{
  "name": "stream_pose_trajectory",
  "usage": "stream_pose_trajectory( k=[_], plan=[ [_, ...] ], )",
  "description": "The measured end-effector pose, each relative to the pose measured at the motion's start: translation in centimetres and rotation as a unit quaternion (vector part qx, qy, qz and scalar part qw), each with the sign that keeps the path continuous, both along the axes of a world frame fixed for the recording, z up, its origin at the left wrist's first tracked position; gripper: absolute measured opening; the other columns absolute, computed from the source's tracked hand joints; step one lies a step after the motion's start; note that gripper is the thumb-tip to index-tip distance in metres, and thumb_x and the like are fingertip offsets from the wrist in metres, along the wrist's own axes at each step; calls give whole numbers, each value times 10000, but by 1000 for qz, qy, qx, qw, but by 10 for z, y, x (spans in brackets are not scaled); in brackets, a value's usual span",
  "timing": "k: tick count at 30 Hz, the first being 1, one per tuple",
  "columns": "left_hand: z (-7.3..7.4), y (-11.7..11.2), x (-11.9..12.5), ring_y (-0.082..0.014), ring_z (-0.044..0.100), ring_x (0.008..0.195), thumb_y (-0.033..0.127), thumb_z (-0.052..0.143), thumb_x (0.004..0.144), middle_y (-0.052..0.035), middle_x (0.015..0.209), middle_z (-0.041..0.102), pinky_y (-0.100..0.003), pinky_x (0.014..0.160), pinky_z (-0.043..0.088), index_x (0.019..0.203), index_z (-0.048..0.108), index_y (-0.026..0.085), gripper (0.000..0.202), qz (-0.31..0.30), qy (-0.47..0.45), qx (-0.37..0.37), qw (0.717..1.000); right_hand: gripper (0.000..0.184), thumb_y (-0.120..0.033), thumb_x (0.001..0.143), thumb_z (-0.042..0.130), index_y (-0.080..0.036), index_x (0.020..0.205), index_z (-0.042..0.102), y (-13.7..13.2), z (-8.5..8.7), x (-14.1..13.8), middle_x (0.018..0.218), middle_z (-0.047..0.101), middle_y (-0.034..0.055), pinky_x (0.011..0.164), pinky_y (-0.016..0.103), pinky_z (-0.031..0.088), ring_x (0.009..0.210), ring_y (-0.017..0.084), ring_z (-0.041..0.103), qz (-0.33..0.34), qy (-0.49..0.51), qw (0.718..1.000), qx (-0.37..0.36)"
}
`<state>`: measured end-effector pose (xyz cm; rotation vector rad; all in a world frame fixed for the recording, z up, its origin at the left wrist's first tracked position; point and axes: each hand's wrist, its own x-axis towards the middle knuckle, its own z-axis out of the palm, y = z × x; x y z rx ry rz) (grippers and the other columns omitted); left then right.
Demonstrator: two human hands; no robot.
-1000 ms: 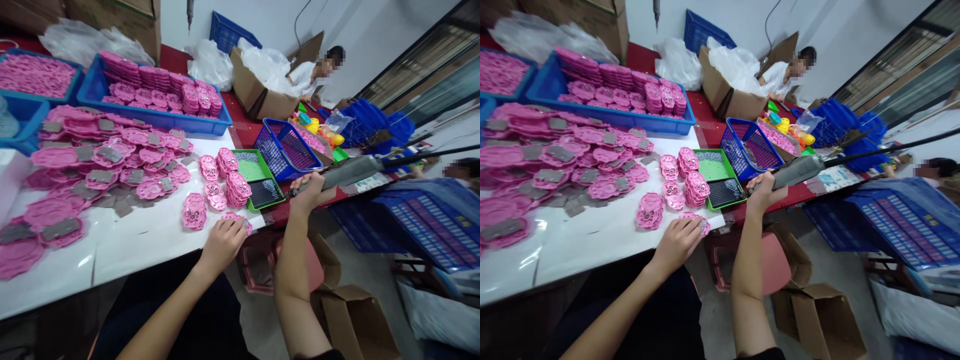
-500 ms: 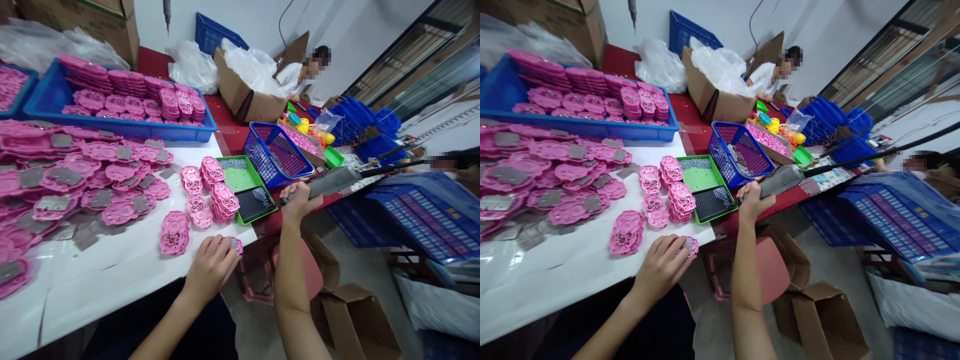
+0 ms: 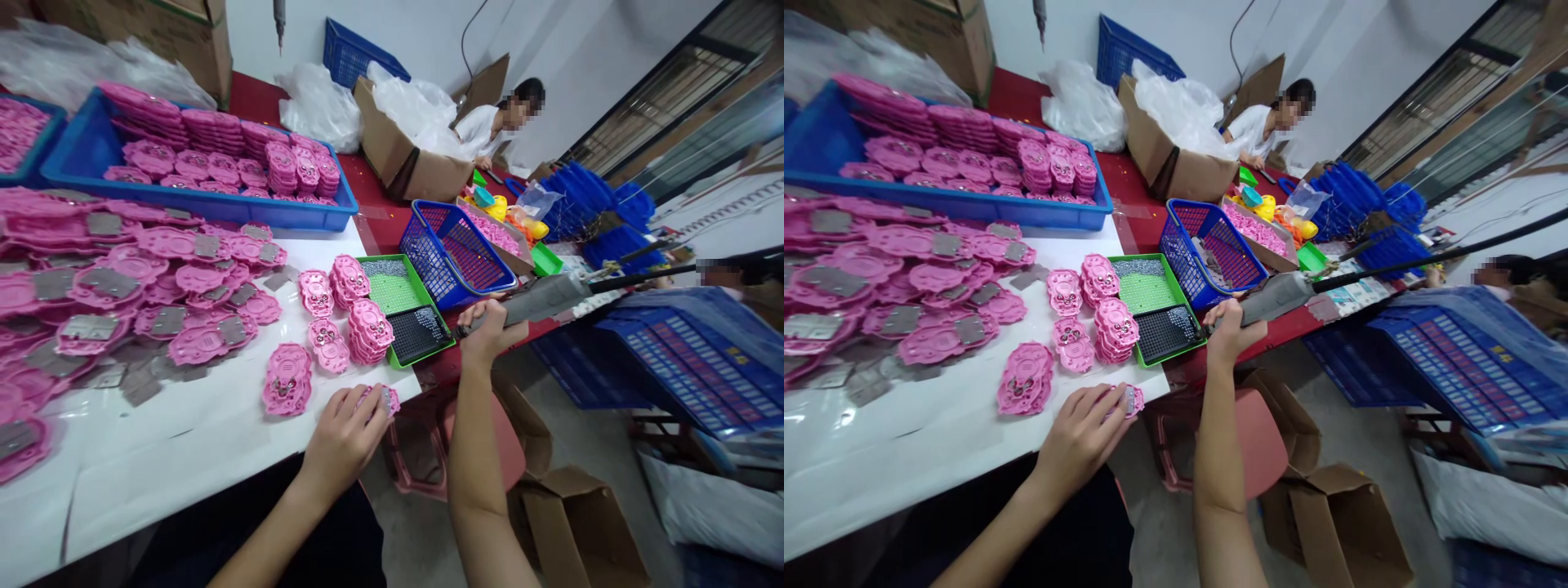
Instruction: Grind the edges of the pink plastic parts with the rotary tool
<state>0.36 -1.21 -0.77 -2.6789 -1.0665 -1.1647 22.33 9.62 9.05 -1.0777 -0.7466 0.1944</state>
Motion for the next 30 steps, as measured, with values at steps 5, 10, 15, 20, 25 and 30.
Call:
stream_pose_trajectory(
  k=[5,10,15,20,25,30],
  plan=[
    [0,0,1,-300,659,1081,213,640,958,-117,1242,731,-453,919,491,1180,683,114,246,16,3,10,1000,93,-238,697,576,-222,739,495,-3,8,-6,450,442,-118,353,224,378,337,79,416,-10,2,1000,12],
    [0,0,7,-301,672,1091,237,621,978,-129,1289,715,-441,906,489,1217,672,111,275,45,7,16,999,83,-227,707,564,-227,772,513,-15,22,-22,458,441,-115,349,228,364,335,83,398,-9,27,999,38],
    [6,-1,5,-289,665,1082,266,652,965,-112,1245,734,-433,917,483,1247,652,137,310,34,-75,-30,996,74,-279,741,547,-230,796,553,-44,27,-55,470,424,-101,334,237,348,324,92,377,78,53,995,34],
    [13,1,2,-244,629,1014,342,704,936,-89,1112,756,-393,877,475,1197,668,165,318,51,-205,-134,968,131,-296,780,538,-254,887,600,-79,26,-92,508,423,-103,341,231,359,327,91,351,228,16,973,35],
    [15,2,1,-209,609,903,302,687,949,-29,963,770,-374,832,430,1014,715,201,123,41,-240,-172,955,147,-277,822,556,-265,955,617,-94,22,-106,540,449,-95,395,243,409,377,101,394,320,37,946,29],
    [15,2,-1,-192,600,866,224,671,956,1,918,780,-372,813,399,973,730,216,62,15,-262,-189,946,165,-264,814,546,-262,960,624,-93,22,-107,536,438,-94,394,242,416,380,98,388,324,54,944,28]
  ],
)
